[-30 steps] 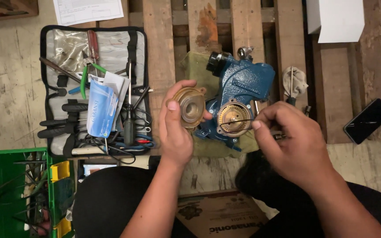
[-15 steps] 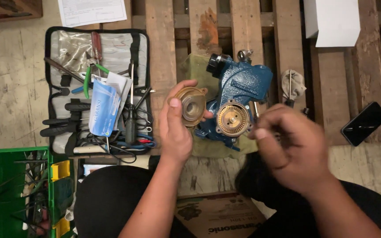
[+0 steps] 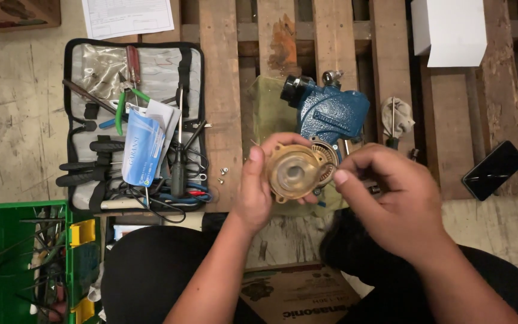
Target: Disassembling a blue mechanical pump component to inspect internal gears and diaphragm using a screwdriver and pliers.
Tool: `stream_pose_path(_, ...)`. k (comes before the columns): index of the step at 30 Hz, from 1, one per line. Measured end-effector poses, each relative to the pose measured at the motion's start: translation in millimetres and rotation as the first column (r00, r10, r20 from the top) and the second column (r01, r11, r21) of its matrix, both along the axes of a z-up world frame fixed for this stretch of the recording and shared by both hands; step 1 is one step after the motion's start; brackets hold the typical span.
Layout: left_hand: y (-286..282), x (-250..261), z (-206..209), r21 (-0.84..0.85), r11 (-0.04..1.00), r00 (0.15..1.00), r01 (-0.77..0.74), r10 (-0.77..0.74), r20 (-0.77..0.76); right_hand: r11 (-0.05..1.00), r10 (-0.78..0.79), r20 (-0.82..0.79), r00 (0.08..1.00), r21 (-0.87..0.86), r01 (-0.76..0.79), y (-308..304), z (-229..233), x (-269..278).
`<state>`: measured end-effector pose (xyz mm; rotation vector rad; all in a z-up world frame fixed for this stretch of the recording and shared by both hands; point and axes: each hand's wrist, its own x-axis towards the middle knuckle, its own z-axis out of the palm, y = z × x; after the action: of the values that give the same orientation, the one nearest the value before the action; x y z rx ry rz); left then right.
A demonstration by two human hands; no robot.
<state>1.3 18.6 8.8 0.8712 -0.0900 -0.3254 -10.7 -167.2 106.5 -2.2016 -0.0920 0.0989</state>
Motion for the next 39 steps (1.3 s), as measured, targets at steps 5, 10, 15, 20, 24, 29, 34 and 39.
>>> stream_pose_path(5,-2.7,-1.9,2.0,-0.06,0.997,0.998,0.051,-0.052,-0.022,0.995,-0.004,0.034,0.999,-0.095,0.007,8.2,-8.4,2.4)
stream_pose_path(10,-1.7,-3.0,1.5,-0.105,0.987,0.991,0.118,-0.124,-0.05,0.996,-0.017,0.037,0.999,-0.085,0.02,12.8,-14.6,3.5)
stream_pose_path(15,-1.0,-3.9,6.6,-0.059,0.992,0.992,0.115,-0.118,-0.039,0.995,-0.067,-0.053,0.996,-0.082,0.062,12.7,-16.3,4.6)
stream_pose_path(20,1.4,0.0,7.4,-0.046,0.992,0.992,0.12,-0.122,-0.044,0.987,-0.116,-0.333,0.936,0.07,0.148,0.5,-23.9,12.7)
stream_pose_path(24,-0.5,2.0,5.2,-0.046,0.994,0.994,0.099,-0.101,-0.042,0.982,-0.144,-0.557,0.818,0.02,0.186,-4.1,-17.9,24.4)
stream_pose_path(29,-3.8,2.1,2.0,-0.053,0.995,0.991,0.079,-0.084,-0.1,0.962,-0.145,-0.542,0.828,0.118,0.246,-4.0,-30.4,19.8)
stream_pose_path(34,1.4,4.0,10.4,0.162,0.987,1.0,0.0,0.001,-0.008,0.908,-0.082,-0.524,0.848,0.311,0.28,2.0,-41.7,14.5)
stream_pose_path(39,0.5,5.9,15.2,0.077,0.997,0.999,0.005,-0.001,-0.046,0.91,-0.103,-0.367,0.924,0.34,0.237,7.4,-54.1,10.3)
